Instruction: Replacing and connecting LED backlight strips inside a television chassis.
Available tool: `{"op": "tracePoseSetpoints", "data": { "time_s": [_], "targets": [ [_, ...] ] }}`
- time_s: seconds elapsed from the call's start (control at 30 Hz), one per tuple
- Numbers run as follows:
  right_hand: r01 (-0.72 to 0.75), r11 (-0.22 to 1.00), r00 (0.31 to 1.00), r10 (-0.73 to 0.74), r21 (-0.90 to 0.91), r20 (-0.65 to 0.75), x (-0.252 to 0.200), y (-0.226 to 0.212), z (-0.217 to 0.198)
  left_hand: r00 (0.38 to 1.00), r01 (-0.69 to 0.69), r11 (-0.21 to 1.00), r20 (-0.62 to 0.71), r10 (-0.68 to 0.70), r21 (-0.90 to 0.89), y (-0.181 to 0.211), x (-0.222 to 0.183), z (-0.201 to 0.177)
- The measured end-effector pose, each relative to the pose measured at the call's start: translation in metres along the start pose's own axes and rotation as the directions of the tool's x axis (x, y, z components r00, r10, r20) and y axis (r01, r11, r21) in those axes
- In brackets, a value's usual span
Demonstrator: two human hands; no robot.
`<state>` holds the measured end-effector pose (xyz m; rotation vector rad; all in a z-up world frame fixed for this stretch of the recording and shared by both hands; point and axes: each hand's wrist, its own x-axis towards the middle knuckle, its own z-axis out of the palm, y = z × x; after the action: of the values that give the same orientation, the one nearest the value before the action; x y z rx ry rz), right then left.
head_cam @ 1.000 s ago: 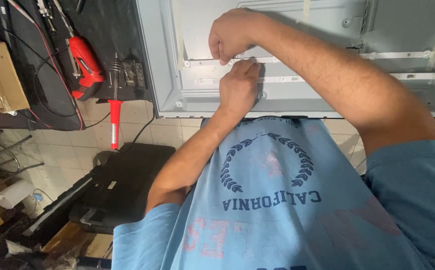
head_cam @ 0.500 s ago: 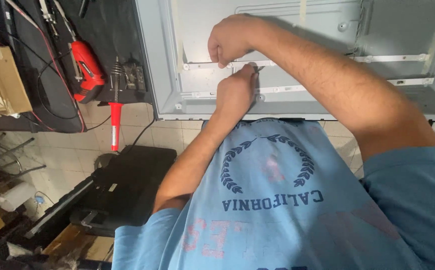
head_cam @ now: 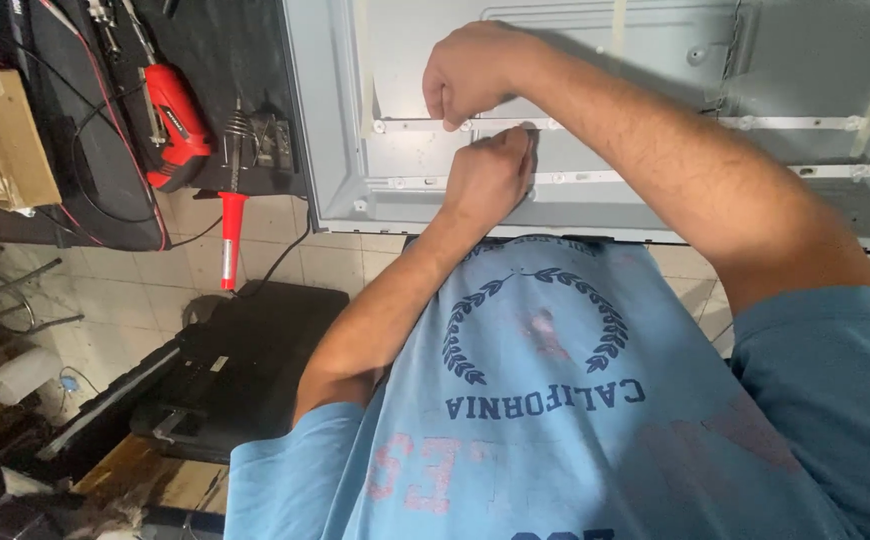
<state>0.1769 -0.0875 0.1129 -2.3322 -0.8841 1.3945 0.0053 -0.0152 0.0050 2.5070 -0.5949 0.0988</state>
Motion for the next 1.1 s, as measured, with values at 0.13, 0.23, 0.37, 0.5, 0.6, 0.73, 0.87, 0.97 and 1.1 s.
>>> {"op": "tracePoseSetpoints", "data": {
  "time_s": [0.13, 0.23, 0.37, 0.5, 0.6, 0.73, 0.87, 0.97, 1.1],
  "targets": [
    [-0.010, 1.000, 1.000, 0.010, 0.000, 0.010, 0.002, 0.001, 0.001, 1.000, -0.011, 1.000, -0.013, 0.011, 0.000, 0.003, 0.004, -0.003],
    [0.000, 1.000, 1.000, 0.000, -0.018, 0.003, 0.008, 0.004, 0.003, 0.999, -0.032, 0.999, 0.001, 0.032, -0.021, 0.001, 0.006, -0.004],
    [0.000, 1.000, 1.000, 0.000, -0.002, -0.001, 0.009, 0.005, 0.004, 0.997, -0.080, 0.997, 0.004, 0.080, -0.013, -0.003, 0.006, -0.002],
    [-0.013, 1.000, 1.000, 0.013, -0.010, 0.008, 0.011, 0.003, 0.004, 0.990, -0.135, 0.991, 0.022, 0.136, -0.014, -0.003, 0.011, -0.010],
    [-0.001, 1.000, 1.000, 0.001, 0.003, 0.001, 0.012, 0.005, 0.005, 0.985, -0.149, 0.988, 0.089, 0.146, 0.032, -0.009, 0.013, -0.005],
    [-0.017, 1.000, 1.000, 0.017, 0.021, -0.004, 0.008, 0.003, 0.004, 0.966, -0.249, 0.966, 0.082, 0.243, 0.066, -0.017, 0.020, -0.005],
    [-0.022, 0.999, 1.000, 0.022, 0.026, -0.001, 0.007, 0.003, 0.004, 0.977, -0.195, 0.975, 0.106, 0.184, 0.109, -0.011, 0.009, 0.011],
    [-0.038, 0.999, 0.999, 0.037, 0.040, 0.006, 0.004, 0.001, 0.002, 0.992, -0.063, 0.990, 0.117, 0.048, 0.128, 0.003, 0.001, 0.024],
    [-0.016, 0.999, 1.000, 0.016, 0.034, 0.001, 0.006, 0.002, 0.004, 0.992, 0.003, 0.985, 0.125, -0.025, 0.172, 0.015, -0.003, 0.026]
  ]
}}
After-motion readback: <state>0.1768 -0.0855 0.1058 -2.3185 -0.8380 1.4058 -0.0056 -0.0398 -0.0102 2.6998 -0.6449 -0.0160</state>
